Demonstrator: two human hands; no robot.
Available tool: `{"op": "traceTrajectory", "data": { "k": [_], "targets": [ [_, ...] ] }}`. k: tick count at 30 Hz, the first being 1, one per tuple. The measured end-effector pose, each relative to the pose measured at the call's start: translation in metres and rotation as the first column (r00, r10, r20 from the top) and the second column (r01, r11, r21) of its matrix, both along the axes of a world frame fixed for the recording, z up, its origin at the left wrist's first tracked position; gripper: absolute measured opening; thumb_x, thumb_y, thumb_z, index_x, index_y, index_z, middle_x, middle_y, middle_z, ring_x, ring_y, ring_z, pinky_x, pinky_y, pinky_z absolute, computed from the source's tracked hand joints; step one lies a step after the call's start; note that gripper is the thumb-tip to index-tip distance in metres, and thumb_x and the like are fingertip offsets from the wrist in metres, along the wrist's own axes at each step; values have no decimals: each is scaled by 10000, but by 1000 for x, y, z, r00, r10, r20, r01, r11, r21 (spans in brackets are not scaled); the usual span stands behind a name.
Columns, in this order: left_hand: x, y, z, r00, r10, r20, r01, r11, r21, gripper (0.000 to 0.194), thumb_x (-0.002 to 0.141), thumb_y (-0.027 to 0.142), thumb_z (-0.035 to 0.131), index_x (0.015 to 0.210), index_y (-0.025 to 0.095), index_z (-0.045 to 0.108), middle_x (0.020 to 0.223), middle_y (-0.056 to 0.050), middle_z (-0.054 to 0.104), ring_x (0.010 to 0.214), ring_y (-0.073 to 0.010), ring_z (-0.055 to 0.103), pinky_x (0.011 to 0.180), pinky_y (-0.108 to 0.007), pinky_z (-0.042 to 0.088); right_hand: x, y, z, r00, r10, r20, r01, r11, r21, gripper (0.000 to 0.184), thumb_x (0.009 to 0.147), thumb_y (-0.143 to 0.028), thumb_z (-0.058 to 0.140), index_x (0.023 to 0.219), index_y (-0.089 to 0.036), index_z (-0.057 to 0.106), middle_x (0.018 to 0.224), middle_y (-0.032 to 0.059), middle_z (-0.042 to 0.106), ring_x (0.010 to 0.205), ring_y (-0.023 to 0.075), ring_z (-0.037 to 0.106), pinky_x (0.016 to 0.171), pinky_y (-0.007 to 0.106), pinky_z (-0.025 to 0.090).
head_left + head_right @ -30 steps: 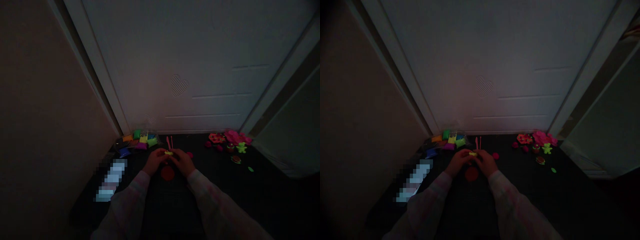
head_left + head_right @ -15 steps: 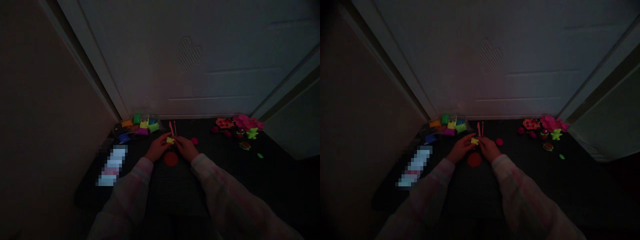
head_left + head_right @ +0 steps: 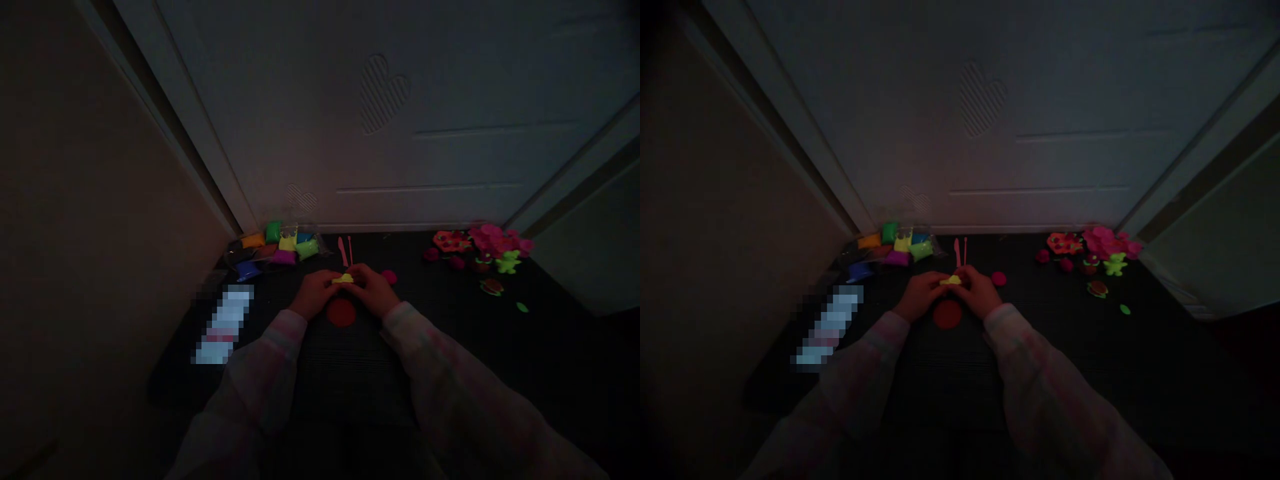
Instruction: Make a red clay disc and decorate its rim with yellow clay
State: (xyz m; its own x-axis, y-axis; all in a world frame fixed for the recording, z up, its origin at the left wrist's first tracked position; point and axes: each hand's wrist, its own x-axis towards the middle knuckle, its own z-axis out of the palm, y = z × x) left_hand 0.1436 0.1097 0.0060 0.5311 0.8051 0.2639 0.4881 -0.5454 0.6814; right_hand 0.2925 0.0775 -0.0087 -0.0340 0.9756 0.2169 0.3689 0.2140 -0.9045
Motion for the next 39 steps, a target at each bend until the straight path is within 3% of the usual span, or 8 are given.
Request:
{"op": "traceTrajectory", "data": {
  "k": [7, 12, 16, 20, 26, 29, 33, 39],
  "targets": [
    [-3, 0, -2, 999, -33, -18, 33, 999, 17, 269, 715, 210, 474, 970, 148, 531, 916, -46, 607, 798, -131, 563, 713, -254, 451, 0, -1, 3, 998, -40, 50, 39, 999, 15, 222, 649, -315, 547, 819, -192, 473, 771, 13, 566, 711, 122, 550, 659, 270, 440],
    [5, -11, 10, 994, 80, -69, -50, 933, 356, 379, 732, 206, 443, 1104, 136, 418, 1103, -83, 512, 1066, -177, 410, 907, -352, 320, 4, -6, 9, 943, -268, 198, 260, 963, 64, 209, 651, -358, 523, 764, -194, 459, 662, -3, 556, 589, 120, 533, 544, 252, 416],
    [33, -22, 11, 962, 147, -231, -3, 850, 527, 304, 774, 187, 362, 1060, 146, 459, 1103, -75, 519, 1113, -194, 359, 954, -409, 221, 14, -13, 15, 824, -536, 184, 518, 844, 138, 226, 641, -396, 509, 710, -197, 427, 551, -37, 490, 489, 106, 481, 478, 232, 374],
    [55, -24, 2, 927, 163, -338, 34, 860, 509, 359, 806, 280, 301, 1117, 139, 413, 1170, -104, 461, 1158, -218, 299, 962, -445, 169, 24, -13, 19, 746, -665, 47, 649, 741, 172, 240, 634, -406, 507, 698, -201, 399, 529, -56, 436, 462, 95, 446, 465, 222, 357],
    [55, -20, -2, 933, 124, -339, 22, 917, 398, 434, 772, 391, 347, 1145, 172, 387, 1207, -108, 417, 1178, -235, 257, 957, -467, 161, 26, -11, 17, 757, -650, -65, 651, 743, 159, 256, 621, -417, 518, 685, -200, 397, 531, -62, 423, 462, 90, 434, 467, 222, 350],
    [50, -10, -2, 964, 172, -200, -111, 952, 284, 391, 798, 359, 295, 1106, 155, 425, 1143, -101, 479, 1107, -199, 372, 912, -388, 296, 28, -9, 17, 730, -666, -152, 683, 719, 129, 260, 622, -422, 517, 677, -200, 395, 529, -66, 417, 448, 85, 428, 456, 219, 348],
    [48, 1, -2, 947, 307, -97, -275, 929, 247, 382, 832, 245, 182, 1080, 93, 430, 1056, -135, 524, 1007, -169, 462, 837, -334, 379, 32, -6, 19, 691, -682, -238, 715, 693, 88, 256, 606, -400, 540, 656, -199, 390, 522, -71, 402, 447, 78, 417, 449, 212, 344],
    [60, -8, 1, 942, 180, -284, -19, 871, 490, 351, 806, 260, 305, 1121, 140, 402, 1145, -104, 469, 1130, -218, 329, 939, -403, 244, 31, -4, 20, 658, -700, -279, 738, 673, 51, 258, 597, -385, 550, 652, -198, 380, 526, -74, 398, 448, 70, 411, 439, 200, 341]
  ]
}}
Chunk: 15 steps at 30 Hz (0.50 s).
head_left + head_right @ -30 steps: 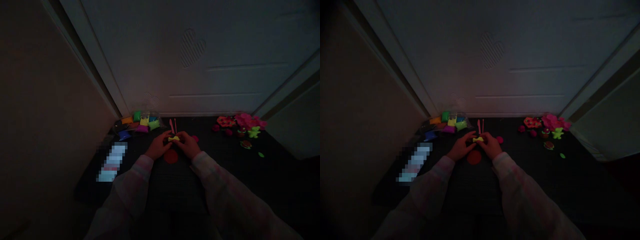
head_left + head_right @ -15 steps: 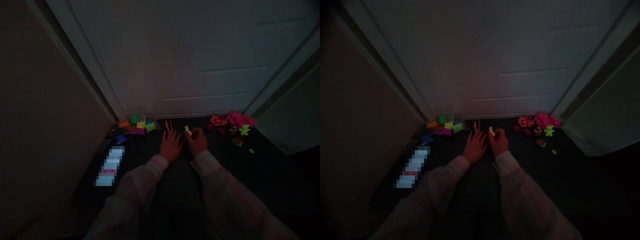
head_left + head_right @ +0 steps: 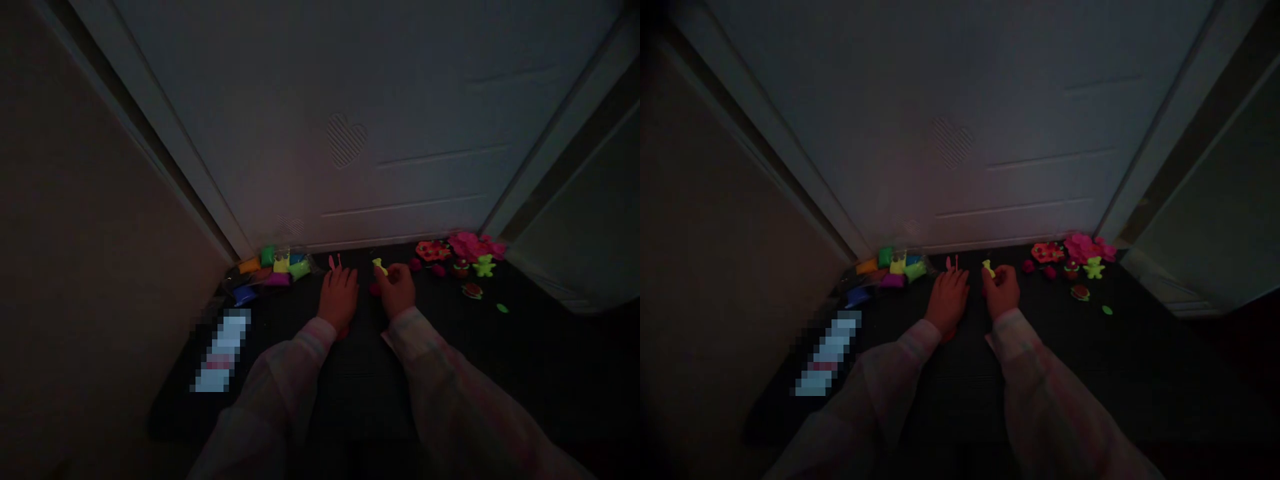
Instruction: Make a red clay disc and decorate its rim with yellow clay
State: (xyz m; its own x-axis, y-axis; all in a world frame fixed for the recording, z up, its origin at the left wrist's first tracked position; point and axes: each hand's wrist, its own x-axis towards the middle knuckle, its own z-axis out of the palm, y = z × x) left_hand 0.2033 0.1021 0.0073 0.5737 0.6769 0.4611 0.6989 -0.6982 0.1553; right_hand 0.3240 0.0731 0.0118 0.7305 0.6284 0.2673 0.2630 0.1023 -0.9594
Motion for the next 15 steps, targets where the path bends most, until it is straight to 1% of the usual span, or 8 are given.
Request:
{"op": "traceTrajectory", "data": {
  "k": [3, 6, 8, 11, 13, 15],
  "targets": [
    [2, -3, 1, 999, -16, -44, 17, 1000, 17, 363, 804, 279, 310, 1124, 133, 400, 1128, -104, 482, 1125, -220, 330, 931, -388, 259, -1, 0, -1, 1000, 11, -13, -11, 1000, 8, 256, 602, -381, 548, 663, -199, 377, 524, -76, 397, 440, 67, 404, 431, 197, 337],
    [2, -3, -1, 1000, -12, -29, 12, 1000, -9, 370, 795, 300, 329, 1112, 128, 412, 1106, -109, 491, 1110, -225, 340, 924, -386, 265, -1, 1, -3, 999, 25, -30, -24, 1000, 15, 259, 604, -385, 546, 665, -200, 375, 537, -75, 399, 443, 66, 403, 436, 199, 341],
    [2, 0, -4, 1000, 17, 21, -15, 998, -60, 396, 783, 339, 347, 1101, 115, 424, 1095, -122, 493, 1093, -235, 354, 913, -395, 274, 0, 2, -5, 999, 19, -44, -18, 1000, 14, 264, 600, -392, 546, 667, -200, 377, 552, -71, 404, 451, 67, 407, 442, 202, 344],
    [-1, 9, -7, 985, 63, 163, -30, 979, -200, 411, 766, 391, 367, 1064, 123, 458, 1067, -110, 513, 1052, -220, 398, 892, -377, 305, 3, 2, -4, 998, 2, -59, -1, 1000, 16, 270, 594, -398, 547, 673, -199, 382, 565, -67, 411, 467, 71, 421, 454, 206, 352],
    [-7, 17, -4, 966, 96, 239, -30, 964, -263, 369, 798, 362, 304, 1031, 134, 478, 1030, -90, 539, 1003, -180, 449, 856, -334, 351, 4, 1, -2, 998, -3, -61, 5, 1000, 28, 269, 592, -397, 547, 662, -199, 379, 556, -68, 408, 467, 72, 423, 455, 207, 353],
    [-15, 22, 2, 954, 128, 272, -51, 961, -274, 376, 837, 287, 186, 1028, 135, 471, 996, -81, 559, 943, -141, 496, 798, -296, 396, 3, 1, 1, 998, -2, -63, 5, 999, 43, 268, 588, -394, 550, 645, -197, 378, 544, -69, 405, 459, 73, 418, 451, 209, 349]
  ]
}}
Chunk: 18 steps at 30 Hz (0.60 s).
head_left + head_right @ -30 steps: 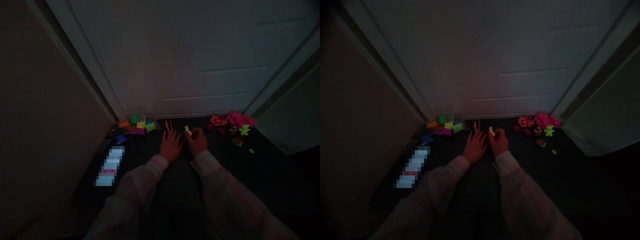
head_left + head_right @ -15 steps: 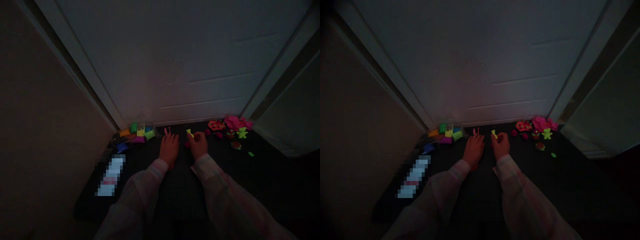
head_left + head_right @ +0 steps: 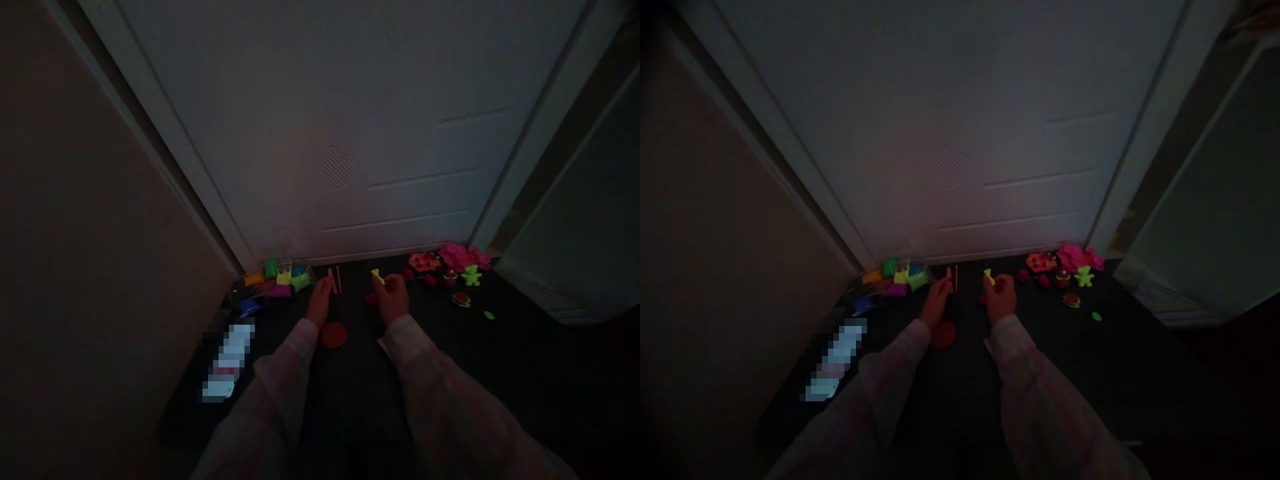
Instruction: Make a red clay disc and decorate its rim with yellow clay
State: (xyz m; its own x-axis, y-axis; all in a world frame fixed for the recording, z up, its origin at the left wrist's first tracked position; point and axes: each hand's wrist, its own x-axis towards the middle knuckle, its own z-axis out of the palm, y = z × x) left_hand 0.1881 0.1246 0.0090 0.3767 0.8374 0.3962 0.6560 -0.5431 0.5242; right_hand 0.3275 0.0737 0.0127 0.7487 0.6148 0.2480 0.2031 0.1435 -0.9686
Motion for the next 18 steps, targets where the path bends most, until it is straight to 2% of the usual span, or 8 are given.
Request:
{"op": "traceTrajectory", "data": {
  "k": [2, 4, 6, 9, 14, 18],
  "targets": [
    [-6, -1, 6, 1000, 19, 5, -19, 1000, 10, 388, 842, 249, 147, 1046, 131, 455, 991, -86, 562, 918, -133, 512, 774, -293, 411, -1, 0, 2, 1000, 3, -4, -3, 1000, 10, 268, 581, -394, 554, 634, -197, 380, 536, -70, 403, 453, 72, 414, 448, 211, 347],
    [-7, -9, 10, 1000, -6, -31, 8, 999, 48, 348, 827, 278, 233, 1058, 136, 453, 1020, -90, 550, 972, -158, 482, 832, -331, 374, -3, -1, 3, 1000, 12, -8, -12, 1000, 17, 268, 582, -398, 550, 632, -198, 379, 532, -72, 401, 447, 71, 412, 442, 209, 345],
    [-2, -22, 11, 987, -72, -145, 94, 985, 148, 345, 795, 311, 334, 1082, 154, 444, 1086, -88, 518, 1076, -194, 395, 922, -385, 277, -4, -1, 3, 1000, 23, -9, -23, 1000, 17, 268, 587, -402, 544, 640, -200, 376, 526, -77, 394, 436, 69, 407, 432, 206, 342],
    [7, -38, 9, 943, -89, -320, 180, 946, 268, 367, 793, 306, 338, 1126, 168, 409, 1146, -88, 481, 1136, -211, 327, 957, -422, 208, -5, -2, 3, 999, 32, -6, -32, 999, 4, 271, 590, -402, 544, 652, -203, 371, 518, -83, 383, 425, 66, 400, 425, 202, 338],
    [10, -45, 5, 918, -106, -381, 228, 929, 292, 372, 794, 304, 330, 1116, 145, 425, 1117, -102, 502, 1134, -221, 331, 957, -421, 211, -3, 0, -1, 1000, 28, 8, -28, 1000, 13, 270, 600, -403, 538, 662, -204, 366, 533, -77, 392, 444, 67, 402, 437, 199, 341],
    [7, -41, 1, 912, -135, -387, 236, 945, 227, 380, 795, 331, 319, 1117, 159, 425, 1148, -104, 473, 1146, -224, 310, 952, -419, 214, -2, 1, -3, 1000, 22, 5, -22, 999, 26, 269, 595, -390, 548, 671, -200, 373, 566, -66, 406, 464, 67, 407, 449, 199, 342]
  ]
}}
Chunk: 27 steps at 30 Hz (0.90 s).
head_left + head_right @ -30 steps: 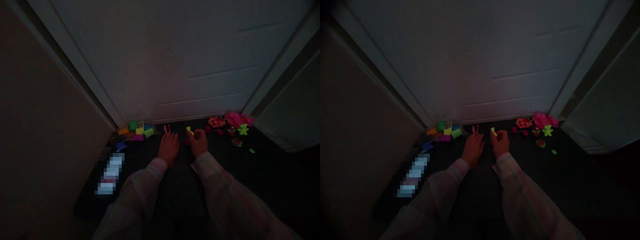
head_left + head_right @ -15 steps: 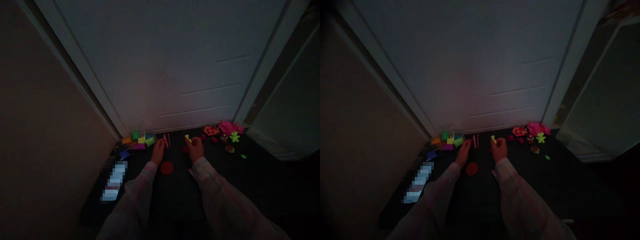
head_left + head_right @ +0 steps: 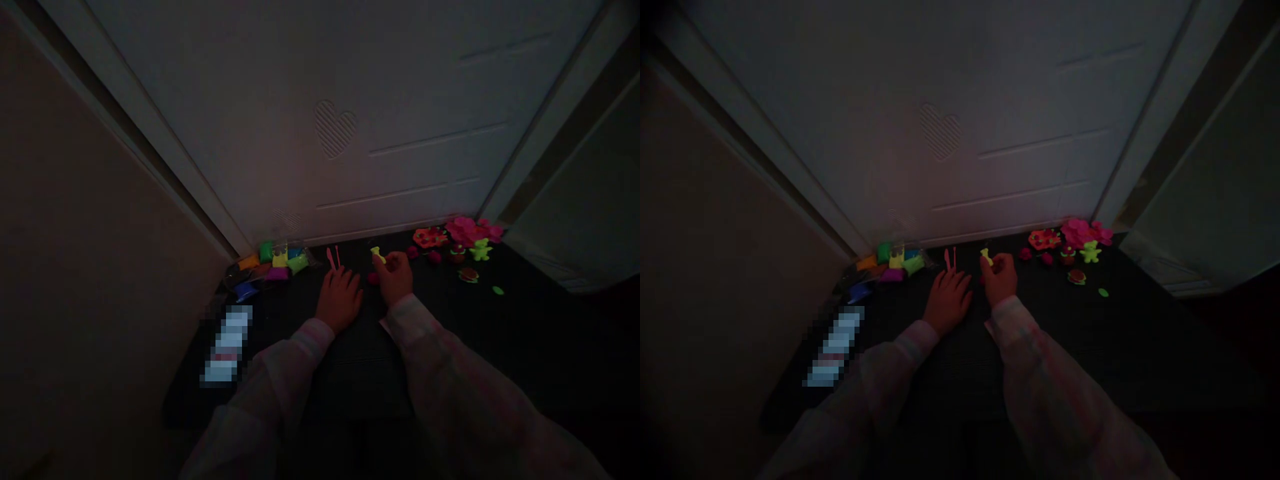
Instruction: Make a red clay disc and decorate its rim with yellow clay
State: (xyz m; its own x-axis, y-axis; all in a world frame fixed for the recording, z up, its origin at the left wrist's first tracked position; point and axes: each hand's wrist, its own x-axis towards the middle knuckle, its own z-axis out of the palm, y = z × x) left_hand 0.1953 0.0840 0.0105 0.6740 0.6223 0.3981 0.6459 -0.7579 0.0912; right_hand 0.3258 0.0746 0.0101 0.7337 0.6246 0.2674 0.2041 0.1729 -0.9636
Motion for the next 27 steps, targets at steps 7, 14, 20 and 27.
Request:
{"op": "traceTrajectory", "data": {
  "k": [7, 14, 20, 27],
  "targets": [
    [1, 7, -10, 995, 98, -13, -98, 982, -163, 538, 752, 510, 283, 1200, 214, 308, 1262, -106, 338, 1189, -239, 232, 953, -465, 157, 0, -1, 2, 1000, -14, -15, 14, 1000, 7, 255, 599, -368, 550, 662, -198, 372, 557, -70, 396, 462, 63, 396, 452, 196, 339],
    [-3, 27, -2, 952, 259, 160, -214, 943, -256, 436, 824, 352, 191, 1168, 137, 350, 1157, -127, 445, 1075, -185, 396, 879, -363, 320, 0, 0, 1, 1000, -7, -15, 7, 1000, -9, 259, 593, -370, 555, 655, -195, 374, 555, -71, 395, 464, 63, 391, 454, 199, 338],
    [-4, 19, 3, 986, 161, 47, -162, 987, 17, 409, 798, 355, 299, 1160, 177, 370, 1177, -92, 436, 1123, -213, 321, 945, -418, 187, -3, -1, 3, 999, 14, -39, -14, 1000, -3, 256, 598, -369, 548, 662, -195, 371, 549, -79, 400, 442, 56, 391, 428, 189, 338],
    [-2, 18, -4, 973, 228, -47, -230, 971, -57, 464, 790, 437, 252, 1181, 204, 346, 1198, -90, 411, 1142, -230, 285, 924, -423, 200, -7, -5, 9, 998, 48, -36, -48, 999, 1, 255, 597, -351, 557, 658, -195, 364, 541, -85, 396, 435, 51, 393, 415, 180, 332]
  ]
}}
